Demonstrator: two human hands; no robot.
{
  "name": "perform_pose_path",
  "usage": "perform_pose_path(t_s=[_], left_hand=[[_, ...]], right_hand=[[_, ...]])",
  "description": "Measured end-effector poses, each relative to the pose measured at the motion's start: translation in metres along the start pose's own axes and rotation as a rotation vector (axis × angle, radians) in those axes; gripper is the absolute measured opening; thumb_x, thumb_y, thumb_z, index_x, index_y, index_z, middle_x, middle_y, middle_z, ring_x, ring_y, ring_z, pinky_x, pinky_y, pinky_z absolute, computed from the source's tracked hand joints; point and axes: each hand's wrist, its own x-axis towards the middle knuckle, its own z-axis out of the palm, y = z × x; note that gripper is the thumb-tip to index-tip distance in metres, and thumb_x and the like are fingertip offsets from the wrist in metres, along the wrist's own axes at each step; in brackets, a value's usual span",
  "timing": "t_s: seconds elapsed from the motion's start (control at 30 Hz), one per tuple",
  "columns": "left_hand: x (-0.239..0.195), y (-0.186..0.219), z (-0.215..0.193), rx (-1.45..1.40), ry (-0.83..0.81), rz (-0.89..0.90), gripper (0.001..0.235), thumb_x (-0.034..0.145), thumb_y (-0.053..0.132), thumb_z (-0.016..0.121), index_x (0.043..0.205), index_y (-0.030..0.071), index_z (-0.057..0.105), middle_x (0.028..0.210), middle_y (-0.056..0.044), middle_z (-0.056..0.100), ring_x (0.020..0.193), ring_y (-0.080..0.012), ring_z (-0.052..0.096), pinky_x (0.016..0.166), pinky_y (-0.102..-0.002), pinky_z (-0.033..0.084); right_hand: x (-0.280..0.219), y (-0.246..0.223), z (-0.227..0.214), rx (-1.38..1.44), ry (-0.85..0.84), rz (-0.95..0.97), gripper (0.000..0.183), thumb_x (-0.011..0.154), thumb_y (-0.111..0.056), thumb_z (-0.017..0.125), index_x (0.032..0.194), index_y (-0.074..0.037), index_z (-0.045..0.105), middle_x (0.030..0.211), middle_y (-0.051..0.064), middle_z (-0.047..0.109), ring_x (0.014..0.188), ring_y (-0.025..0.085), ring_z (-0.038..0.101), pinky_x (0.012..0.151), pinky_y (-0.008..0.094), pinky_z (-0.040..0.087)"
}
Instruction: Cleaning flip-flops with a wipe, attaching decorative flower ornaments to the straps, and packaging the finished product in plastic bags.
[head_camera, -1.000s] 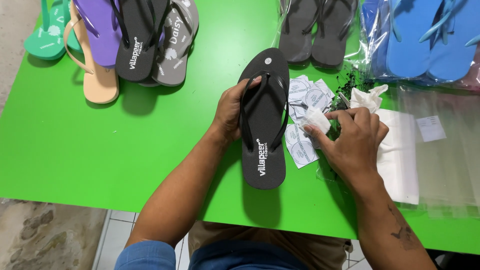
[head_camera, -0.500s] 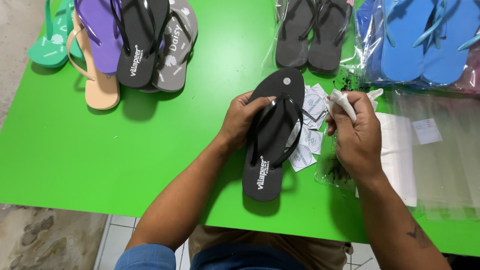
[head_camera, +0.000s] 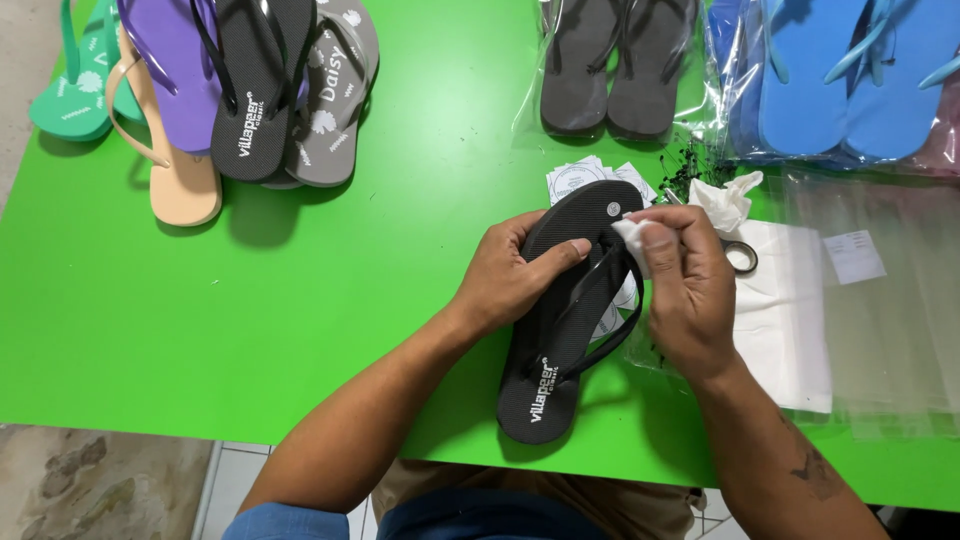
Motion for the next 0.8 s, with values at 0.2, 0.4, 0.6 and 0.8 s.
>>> perform_pose_path(t_s=[0.2, 0.4, 0.6, 0.8], left_hand=[[0.001, -0.006, -0.001, 0.073, 0.059, 0.03, 0.013, 0.082, 0.02, 0.081, 0.088, 0.01, 0.076, 0.067, -0.007, 0.07, 0.063, -0.0116, 0.067, 0.052, -0.026, 0.056], [-0.003, -0.003, 0.004, 0.159, 0.077, 0.052, 0.015, 0.082, 0.022, 0.08, 0.088, 0.009, 0.075, 0.067, -0.007, 0.069, 0.065, -0.0124, 0.064, 0.054, -0.027, 0.052], [-0.005, -0.001, 0.006, 0.233, 0.112, 0.047, 0.019, 0.082, 0.025, 0.079, 0.09, 0.008, 0.076, 0.068, -0.009, 0.069, 0.066, -0.0158, 0.065, 0.056, -0.031, 0.053], [-0.003, 0.003, 0.004, 0.167, 0.124, 0.045, 0.014, 0.082, 0.023, 0.079, 0.089, 0.011, 0.076, 0.066, -0.007, 0.071, 0.064, -0.013, 0.067, 0.053, -0.029, 0.054]], right_hand=[[-0.003, 0.005, 0.0, -0.036, -0.029, -0.084, 0.016, 0.107, -0.011, 0.064, 0.105, 0.003, 0.072, 0.099, 0.018, 0.068, 0.095, 0.021, 0.062, 0.093, 0.037, 0.049], [-0.001, 0.017, -0.006, 0.266, -0.052, 0.263, 0.023, 0.106, -0.015, 0.065, 0.122, 0.001, 0.059, 0.083, 0.005, 0.065, 0.071, 0.002, 0.058, 0.064, 0.017, 0.046], [-0.005, 0.014, -0.006, 0.502, -0.161, 0.547, 0.021, 0.103, -0.017, 0.064, 0.102, 0.004, 0.065, 0.066, 0.01, 0.067, 0.055, 0.007, 0.065, 0.051, 0.021, 0.05], [-0.01, 0.02, -0.005, 0.49, -0.256, 0.493, 0.027, 0.108, -0.022, 0.056, 0.094, 0.0, 0.066, 0.059, 0.008, 0.059, 0.053, 0.01, 0.057, 0.052, 0.023, 0.047]])
